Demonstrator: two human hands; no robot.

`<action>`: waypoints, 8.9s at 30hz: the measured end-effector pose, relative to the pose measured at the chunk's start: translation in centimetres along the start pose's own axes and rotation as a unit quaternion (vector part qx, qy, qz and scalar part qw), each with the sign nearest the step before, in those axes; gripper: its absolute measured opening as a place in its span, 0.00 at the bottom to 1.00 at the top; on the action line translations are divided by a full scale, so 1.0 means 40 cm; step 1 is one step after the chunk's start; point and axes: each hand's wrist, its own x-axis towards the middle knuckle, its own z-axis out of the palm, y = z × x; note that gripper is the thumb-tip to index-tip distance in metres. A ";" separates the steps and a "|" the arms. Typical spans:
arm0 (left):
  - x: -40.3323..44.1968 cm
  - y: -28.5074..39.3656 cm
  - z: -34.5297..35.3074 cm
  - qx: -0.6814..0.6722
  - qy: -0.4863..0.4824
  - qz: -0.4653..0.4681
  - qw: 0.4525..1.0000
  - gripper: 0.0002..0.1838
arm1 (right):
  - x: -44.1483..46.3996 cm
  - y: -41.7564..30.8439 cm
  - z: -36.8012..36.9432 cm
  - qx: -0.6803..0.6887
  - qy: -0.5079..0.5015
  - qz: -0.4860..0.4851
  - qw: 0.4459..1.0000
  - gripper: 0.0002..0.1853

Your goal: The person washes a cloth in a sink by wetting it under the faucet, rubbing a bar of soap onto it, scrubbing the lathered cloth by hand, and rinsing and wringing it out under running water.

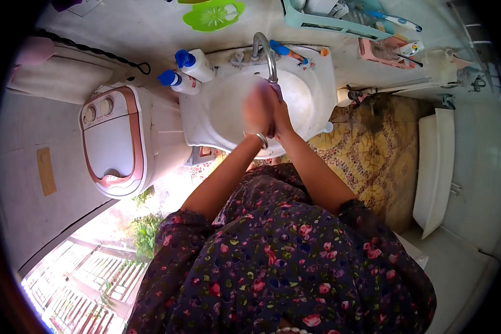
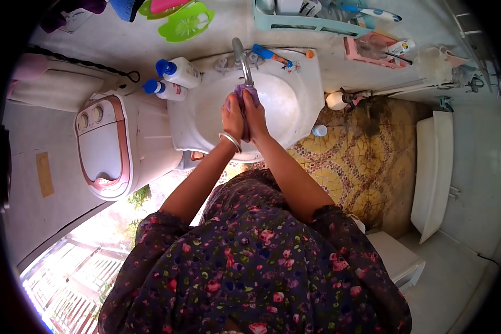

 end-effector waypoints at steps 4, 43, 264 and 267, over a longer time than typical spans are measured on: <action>-0.031 0.104 -0.015 0.077 0.103 0.111 0.985 0.24 | -0.009 -0.002 0.012 -0.104 0.041 0.025 0.993 0.21; 0.076 -0.042 -0.045 -0.151 0.168 -0.090 0.970 0.18 | 0.036 0.079 -0.049 -0.162 -0.123 -0.046 0.978 0.10; 0.019 -0.381 0.278 0.151 0.109 -0.095 0.978 0.17 | 0.396 0.167 -0.343 -0.017 -0.002 0.296 0.955 0.30; -0.038 -0.257 0.259 0.045 0.117 -0.001 0.992 0.13 | 0.435 0.161 -0.380 0.062 -0.283 0.374 0.881 0.26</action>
